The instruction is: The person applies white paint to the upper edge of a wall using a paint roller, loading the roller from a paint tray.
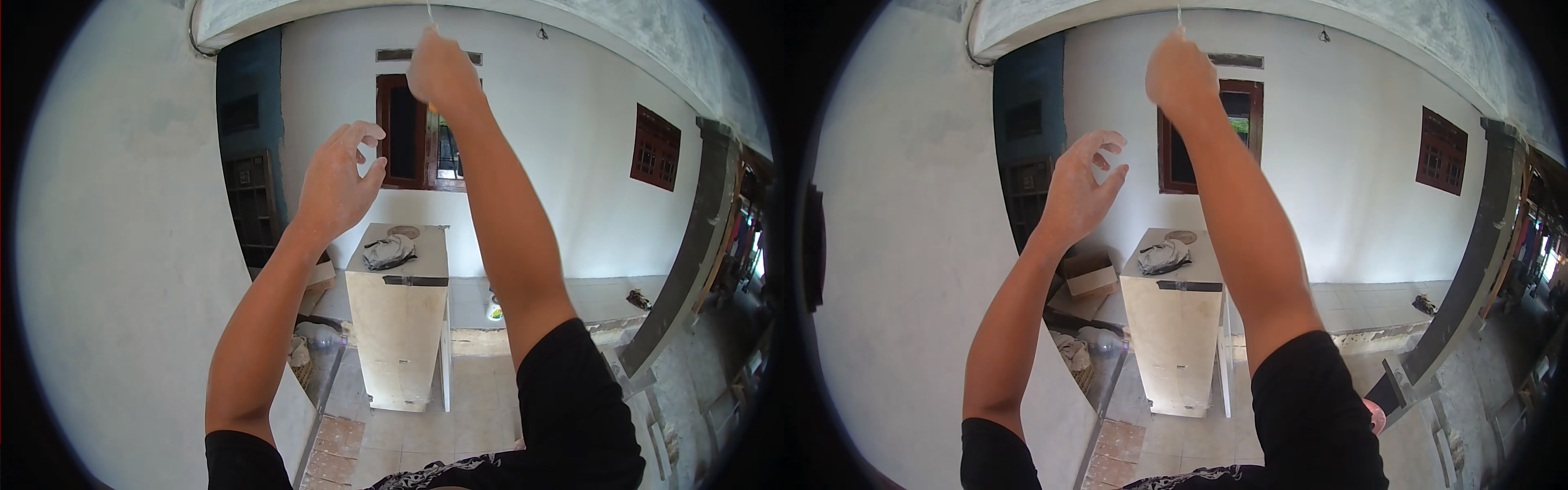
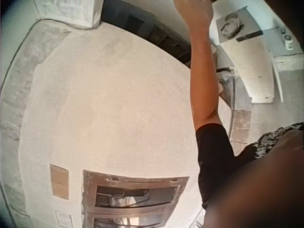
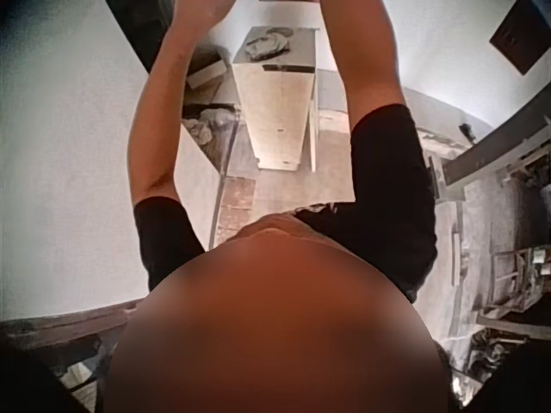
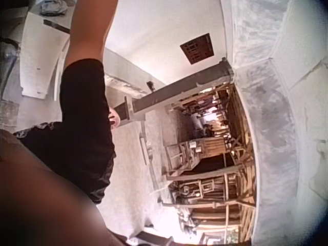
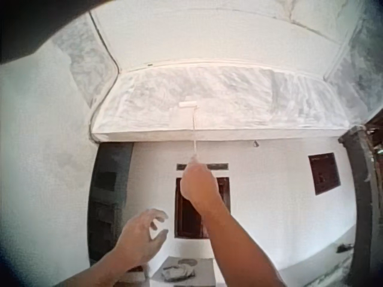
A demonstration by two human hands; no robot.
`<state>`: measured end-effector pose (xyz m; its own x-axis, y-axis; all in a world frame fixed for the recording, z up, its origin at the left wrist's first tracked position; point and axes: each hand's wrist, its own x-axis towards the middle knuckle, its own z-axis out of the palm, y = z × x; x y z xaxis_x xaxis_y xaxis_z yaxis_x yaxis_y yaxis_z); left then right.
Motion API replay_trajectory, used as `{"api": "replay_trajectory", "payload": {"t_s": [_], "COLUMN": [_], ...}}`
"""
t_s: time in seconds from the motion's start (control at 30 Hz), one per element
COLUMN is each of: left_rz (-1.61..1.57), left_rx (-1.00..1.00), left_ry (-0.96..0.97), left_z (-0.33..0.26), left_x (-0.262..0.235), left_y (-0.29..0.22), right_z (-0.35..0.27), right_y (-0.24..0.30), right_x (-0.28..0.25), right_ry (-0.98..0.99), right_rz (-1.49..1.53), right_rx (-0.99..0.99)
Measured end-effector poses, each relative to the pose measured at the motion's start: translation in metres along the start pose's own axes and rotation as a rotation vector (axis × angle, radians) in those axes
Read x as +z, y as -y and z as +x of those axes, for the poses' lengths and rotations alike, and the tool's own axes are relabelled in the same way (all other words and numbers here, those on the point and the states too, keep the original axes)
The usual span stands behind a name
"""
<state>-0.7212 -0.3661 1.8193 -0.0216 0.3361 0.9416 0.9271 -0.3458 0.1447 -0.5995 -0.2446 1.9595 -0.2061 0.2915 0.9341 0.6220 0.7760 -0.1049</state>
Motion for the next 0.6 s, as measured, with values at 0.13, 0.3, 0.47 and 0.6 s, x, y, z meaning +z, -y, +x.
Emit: {"api": "replay_trajectory", "payload": {"t_s": [0.13, 0.3, 0.47, 0.6], "left_rz": [-0.015, -0.039, -0.076, -0.051], "left_rx": [0.034, 0.050, -0.001, -0.005], "left_ry": [-0.001, -0.002, 0.035, 0.052], "left_z": [0.007, 0.002, 0.000, 0.005], "left_x": [0.010, 0.010, 0.016, 0.021], "left_y": [-0.003, 0.006, 0.000, -0.012], "right_z": [0.037, -0.039, -0.105, -0.074], "right_y": [-0.023, -0.023, -0.002, -0.017], "right_x": [0.028, 0.039, 0.003, -0.009], "right_ry": [-0.061, -0.045, 0.144, 0.059], "right_rz": [-0.058, -0.079, -0.029, -0.086], "right_rx": [-0.027, -0.055, 0.114, 0.061]}}
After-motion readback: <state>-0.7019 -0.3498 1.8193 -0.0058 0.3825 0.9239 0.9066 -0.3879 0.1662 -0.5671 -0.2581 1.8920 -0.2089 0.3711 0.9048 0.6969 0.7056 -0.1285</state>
